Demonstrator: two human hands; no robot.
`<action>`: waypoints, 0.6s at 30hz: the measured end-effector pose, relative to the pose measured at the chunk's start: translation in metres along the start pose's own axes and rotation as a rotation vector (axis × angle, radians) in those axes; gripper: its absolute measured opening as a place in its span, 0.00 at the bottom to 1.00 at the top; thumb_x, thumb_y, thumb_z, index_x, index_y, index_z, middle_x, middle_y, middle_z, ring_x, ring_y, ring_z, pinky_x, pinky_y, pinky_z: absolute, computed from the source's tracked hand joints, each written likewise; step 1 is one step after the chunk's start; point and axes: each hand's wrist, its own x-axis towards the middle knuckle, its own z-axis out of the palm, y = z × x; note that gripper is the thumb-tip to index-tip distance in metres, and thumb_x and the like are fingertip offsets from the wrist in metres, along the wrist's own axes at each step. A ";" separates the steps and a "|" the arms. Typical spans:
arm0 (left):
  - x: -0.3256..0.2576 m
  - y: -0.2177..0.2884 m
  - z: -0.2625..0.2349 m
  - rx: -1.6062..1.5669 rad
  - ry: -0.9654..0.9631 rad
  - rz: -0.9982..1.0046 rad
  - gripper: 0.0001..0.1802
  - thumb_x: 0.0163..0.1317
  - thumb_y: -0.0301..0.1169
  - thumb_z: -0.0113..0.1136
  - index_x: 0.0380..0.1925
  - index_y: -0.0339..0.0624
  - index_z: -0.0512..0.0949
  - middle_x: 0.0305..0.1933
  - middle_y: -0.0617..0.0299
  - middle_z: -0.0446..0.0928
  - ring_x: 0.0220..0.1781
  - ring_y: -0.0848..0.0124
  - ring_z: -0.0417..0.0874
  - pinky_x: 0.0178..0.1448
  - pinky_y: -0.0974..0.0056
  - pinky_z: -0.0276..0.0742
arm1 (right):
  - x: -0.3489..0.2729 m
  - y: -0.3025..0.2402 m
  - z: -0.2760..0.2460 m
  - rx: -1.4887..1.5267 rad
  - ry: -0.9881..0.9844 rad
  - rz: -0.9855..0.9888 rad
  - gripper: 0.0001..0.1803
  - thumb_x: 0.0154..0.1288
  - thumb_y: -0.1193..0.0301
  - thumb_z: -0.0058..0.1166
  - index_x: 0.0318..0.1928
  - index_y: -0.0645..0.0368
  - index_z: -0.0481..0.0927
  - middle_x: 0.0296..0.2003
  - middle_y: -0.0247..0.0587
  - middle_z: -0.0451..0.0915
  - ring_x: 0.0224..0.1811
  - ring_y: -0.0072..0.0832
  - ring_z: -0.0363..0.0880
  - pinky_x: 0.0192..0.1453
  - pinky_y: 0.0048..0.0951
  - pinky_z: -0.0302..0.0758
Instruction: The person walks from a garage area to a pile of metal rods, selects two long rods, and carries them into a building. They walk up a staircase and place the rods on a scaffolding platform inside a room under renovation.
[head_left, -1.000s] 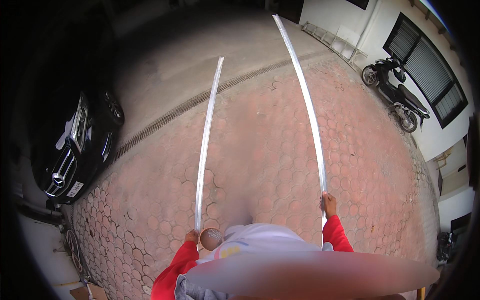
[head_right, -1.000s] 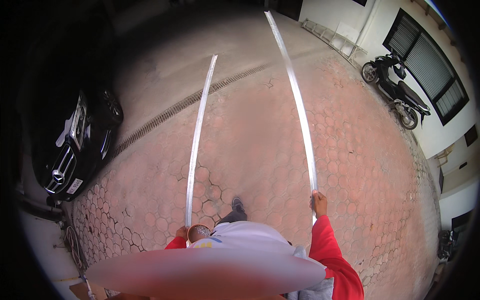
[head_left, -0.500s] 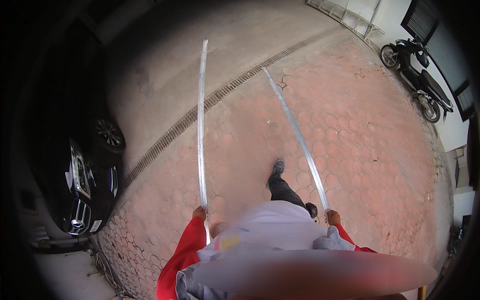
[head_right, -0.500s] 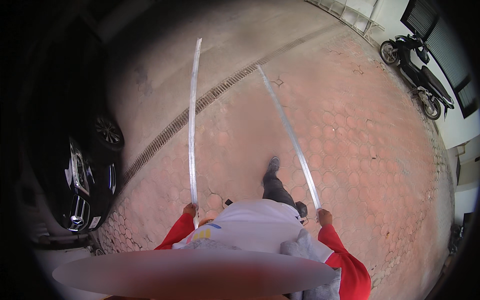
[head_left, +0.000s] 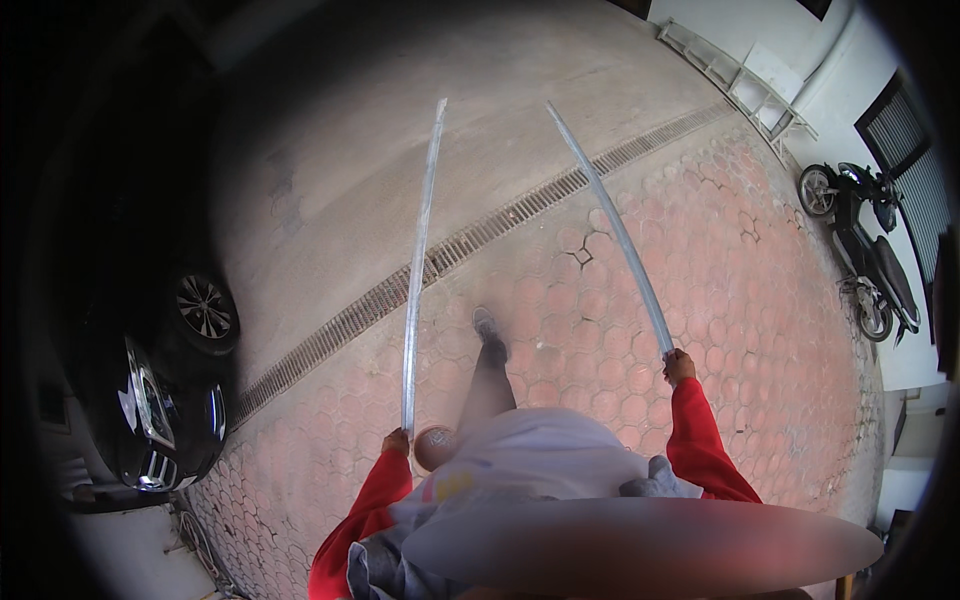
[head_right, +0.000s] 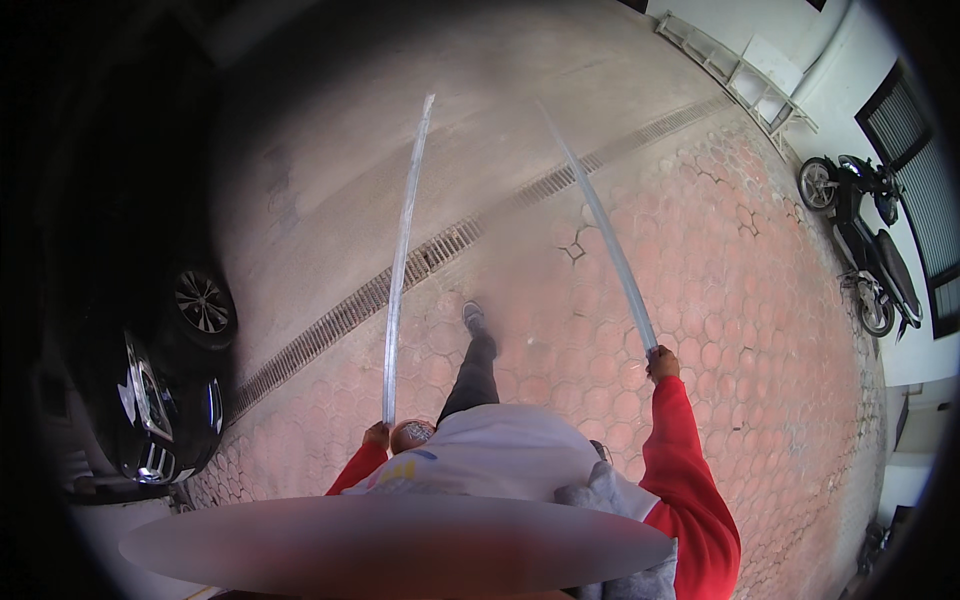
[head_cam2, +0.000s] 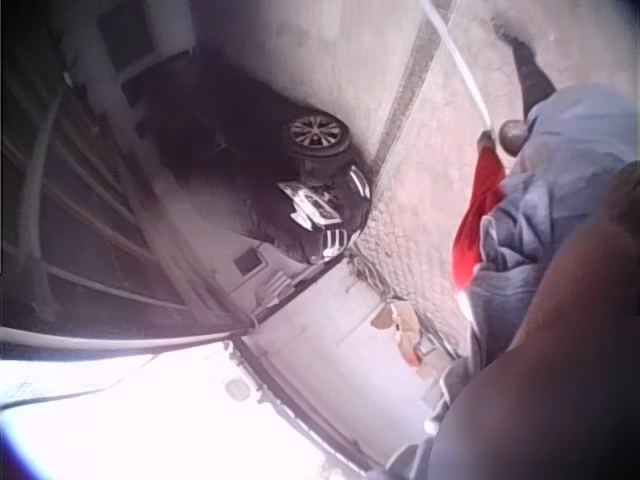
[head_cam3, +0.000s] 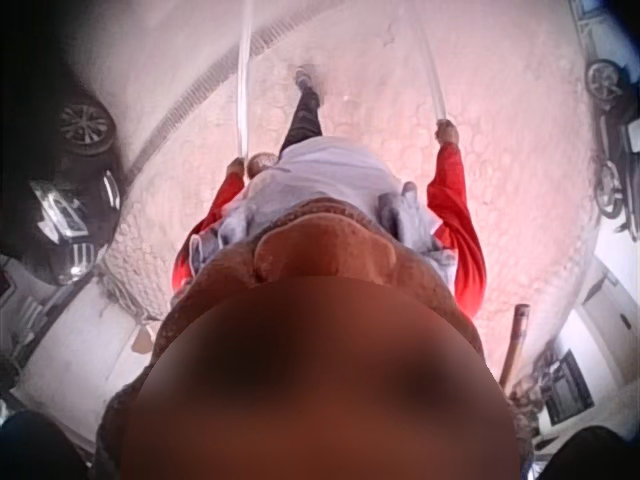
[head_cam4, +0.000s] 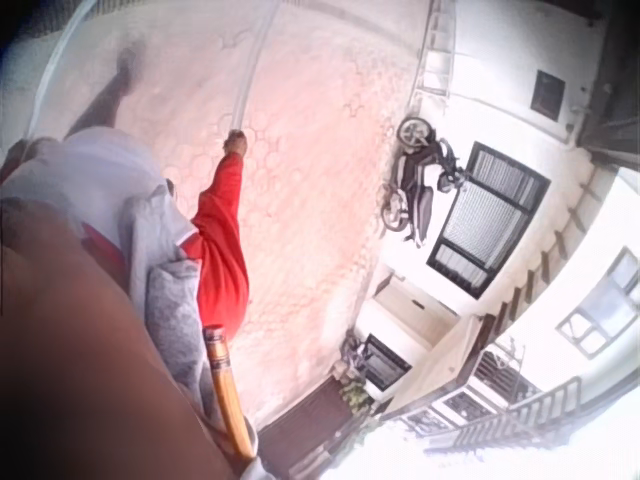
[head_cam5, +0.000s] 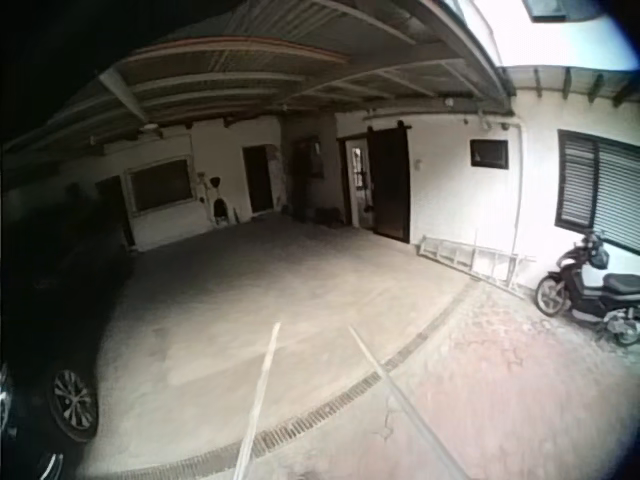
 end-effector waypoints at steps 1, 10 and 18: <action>0.030 0.020 -0.010 0.037 -0.031 -0.036 0.22 0.71 0.47 0.47 0.53 0.46 0.79 0.51 0.42 0.81 0.54 0.46 0.82 0.59 0.45 0.75 | 0.024 -0.027 0.007 0.006 0.054 -0.080 0.20 0.76 0.59 0.40 0.39 0.61 0.79 0.19 0.39 0.77 0.15 0.26 0.75 0.19 0.30 0.74; 0.270 0.214 -0.189 0.037 -0.032 0.159 0.21 0.71 0.45 0.47 0.53 0.47 0.80 0.49 0.43 0.82 0.50 0.46 0.84 0.56 0.45 0.78 | 0.133 -0.204 0.051 -0.108 -0.045 0.032 0.22 0.78 0.55 0.39 0.40 0.60 0.79 0.19 0.42 0.80 0.17 0.30 0.80 0.20 0.34 0.77; 0.511 0.412 -0.280 -0.223 -0.169 0.109 0.19 0.74 0.42 0.45 0.53 0.44 0.78 0.37 0.47 0.82 0.33 0.55 0.87 0.36 0.50 0.85 | 0.307 -0.285 0.060 0.002 -0.073 0.054 0.20 0.76 0.59 0.41 0.40 0.62 0.81 0.21 0.45 0.82 0.18 0.32 0.83 0.23 0.35 0.79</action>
